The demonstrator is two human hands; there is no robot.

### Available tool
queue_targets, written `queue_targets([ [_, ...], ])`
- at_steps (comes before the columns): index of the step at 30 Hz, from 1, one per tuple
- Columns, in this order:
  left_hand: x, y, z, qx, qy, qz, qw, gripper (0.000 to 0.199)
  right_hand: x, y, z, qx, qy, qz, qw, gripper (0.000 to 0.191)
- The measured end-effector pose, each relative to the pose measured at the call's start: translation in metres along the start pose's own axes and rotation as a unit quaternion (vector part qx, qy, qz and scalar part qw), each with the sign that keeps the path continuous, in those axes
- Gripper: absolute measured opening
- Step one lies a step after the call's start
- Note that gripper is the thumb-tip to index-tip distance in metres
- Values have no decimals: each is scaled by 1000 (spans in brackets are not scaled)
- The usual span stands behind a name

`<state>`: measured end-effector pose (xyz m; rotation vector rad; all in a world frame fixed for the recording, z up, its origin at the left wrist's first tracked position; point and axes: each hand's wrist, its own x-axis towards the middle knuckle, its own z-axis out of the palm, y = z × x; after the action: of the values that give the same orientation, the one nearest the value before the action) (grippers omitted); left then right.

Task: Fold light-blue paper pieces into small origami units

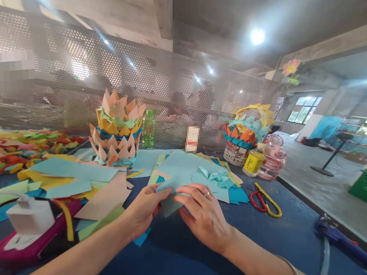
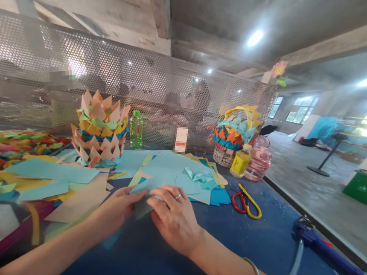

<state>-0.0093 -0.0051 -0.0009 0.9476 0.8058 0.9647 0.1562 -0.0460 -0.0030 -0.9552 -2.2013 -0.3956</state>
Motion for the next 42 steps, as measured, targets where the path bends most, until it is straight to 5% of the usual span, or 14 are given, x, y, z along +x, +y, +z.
queue_targets([
  [6, -1, 1, 0, 10, -28, -9, 1000, 27, -4, 8, -3, 52, 34, 76, 995, 12],
  [15, 0, 1, -2, 10, -37, 3, 999, 33, -7, 9, 4, 100, 36, 144, 984, 22],
  [25, -1, 1, -1, 16, -34, 7, 999, 30, -8, 12, 7, 120, 43, 155, 980, 3],
  [36, -10, 7, 4, 31, -89, -13, 995, 24, -5, 12, 4, 209, 54, 197, 956, 24],
  [42, -11, 6, 5, 89, -120, -23, 989, 27, -4, 11, 2, 246, 41, 199, 948, 12],
])
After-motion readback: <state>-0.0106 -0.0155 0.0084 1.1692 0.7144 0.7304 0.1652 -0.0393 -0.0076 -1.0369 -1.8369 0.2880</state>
